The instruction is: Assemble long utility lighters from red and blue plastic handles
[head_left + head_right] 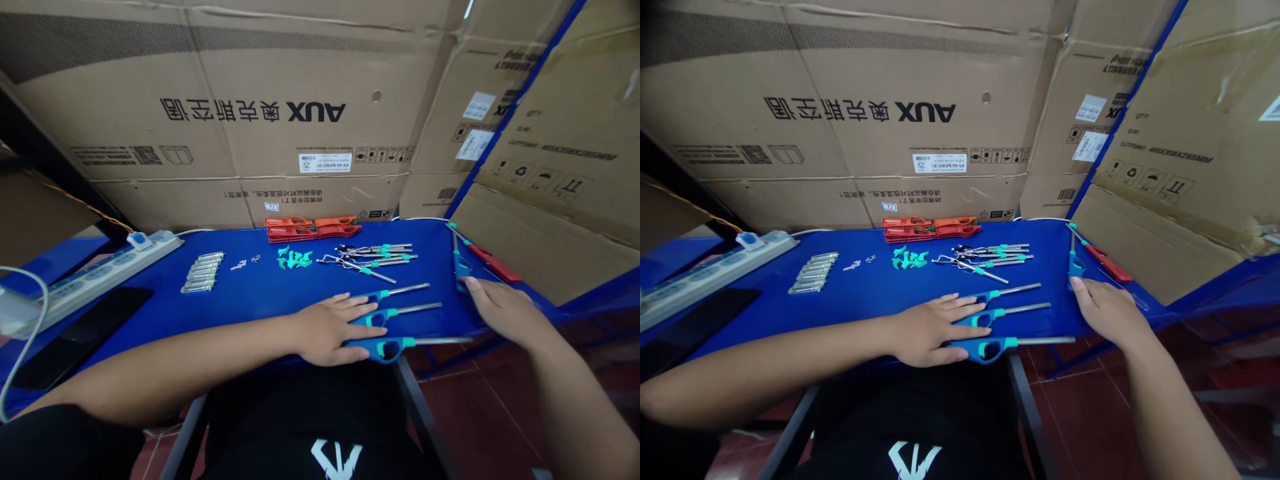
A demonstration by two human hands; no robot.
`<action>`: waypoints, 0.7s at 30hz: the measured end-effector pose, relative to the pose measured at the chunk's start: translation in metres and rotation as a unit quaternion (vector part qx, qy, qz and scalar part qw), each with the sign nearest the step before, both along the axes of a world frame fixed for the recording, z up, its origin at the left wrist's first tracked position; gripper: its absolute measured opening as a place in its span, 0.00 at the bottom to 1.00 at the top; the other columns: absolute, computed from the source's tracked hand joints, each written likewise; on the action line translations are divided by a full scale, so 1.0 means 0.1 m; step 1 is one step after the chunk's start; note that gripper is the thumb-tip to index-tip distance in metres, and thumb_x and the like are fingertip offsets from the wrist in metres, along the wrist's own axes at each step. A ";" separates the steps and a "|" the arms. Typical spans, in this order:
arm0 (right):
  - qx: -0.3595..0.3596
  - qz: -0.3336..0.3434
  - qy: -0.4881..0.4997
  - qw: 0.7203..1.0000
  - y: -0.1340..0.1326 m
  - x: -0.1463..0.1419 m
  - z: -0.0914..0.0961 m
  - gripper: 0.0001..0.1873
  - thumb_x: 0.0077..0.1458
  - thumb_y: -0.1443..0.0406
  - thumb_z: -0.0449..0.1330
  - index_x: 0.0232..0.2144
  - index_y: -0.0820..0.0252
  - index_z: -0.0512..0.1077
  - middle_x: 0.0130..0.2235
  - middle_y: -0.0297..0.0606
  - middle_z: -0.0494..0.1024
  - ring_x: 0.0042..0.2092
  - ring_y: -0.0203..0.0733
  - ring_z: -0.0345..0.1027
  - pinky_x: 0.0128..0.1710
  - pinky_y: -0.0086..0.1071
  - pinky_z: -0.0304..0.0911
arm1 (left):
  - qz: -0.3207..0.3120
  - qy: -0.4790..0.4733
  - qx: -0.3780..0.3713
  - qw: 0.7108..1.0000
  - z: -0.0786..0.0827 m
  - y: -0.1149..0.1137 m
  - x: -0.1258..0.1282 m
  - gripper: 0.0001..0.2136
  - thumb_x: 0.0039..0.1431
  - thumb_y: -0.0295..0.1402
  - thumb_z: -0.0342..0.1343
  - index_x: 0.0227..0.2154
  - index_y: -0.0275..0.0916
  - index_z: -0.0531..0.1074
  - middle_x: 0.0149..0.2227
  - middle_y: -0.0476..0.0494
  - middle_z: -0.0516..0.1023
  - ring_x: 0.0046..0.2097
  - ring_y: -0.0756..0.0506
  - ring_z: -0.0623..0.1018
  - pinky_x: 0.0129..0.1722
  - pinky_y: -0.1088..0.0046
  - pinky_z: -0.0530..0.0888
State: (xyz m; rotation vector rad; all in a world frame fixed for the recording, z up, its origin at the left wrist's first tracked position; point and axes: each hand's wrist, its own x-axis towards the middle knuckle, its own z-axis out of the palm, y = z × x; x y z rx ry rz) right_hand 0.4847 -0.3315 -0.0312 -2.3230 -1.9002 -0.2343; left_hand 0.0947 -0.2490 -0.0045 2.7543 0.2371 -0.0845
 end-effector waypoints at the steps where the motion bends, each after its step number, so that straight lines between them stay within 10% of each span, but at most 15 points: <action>1: 0.006 0.026 0.006 1.000 0.04 0.03 0.02 0.32 0.68 0.54 0.38 0.51 0.60 0.77 0.53 0.50 0.79 0.55 0.60 0.73 0.53 0.57 0.69 | 0.001 0.002 0.005 1.000 0.00 0.04 -0.10 0.27 0.70 0.51 0.42 0.69 0.52 0.55 0.73 0.45 0.42 0.73 0.35 0.44 0.70 0.44 0.46; 10: -0.042 0.193 -0.086 0.977 0.34 0.20 -0.06 0.29 0.55 0.71 0.49 0.58 0.63 0.74 0.58 0.49 0.75 0.58 0.56 0.70 0.58 0.48 0.66 | 0.059 0.025 0.060 0.996 -0.01 0.33 -0.71 0.26 0.71 0.46 0.43 0.69 0.53 0.53 0.73 0.44 0.42 0.73 0.33 0.46 0.69 0.41 0.47; 21: 0.015 0.419 -0.088 0.904 -0.11 -1.12 0.18 0.21 0.67 0.64 0.50 0.59 0.53 0.71 0.50 0.42 0.80 0.47 0.47 0.72 0.46 0.44 0.68 | 0.043 0.001 0.059 0.997 -0.04 0.54 -0.98 0.27 0.71 0.45 0.45 0.69 0.50 0.53 0.73 0.45 0.45 0.73 0.35 0.48 0.70 0.45 0.48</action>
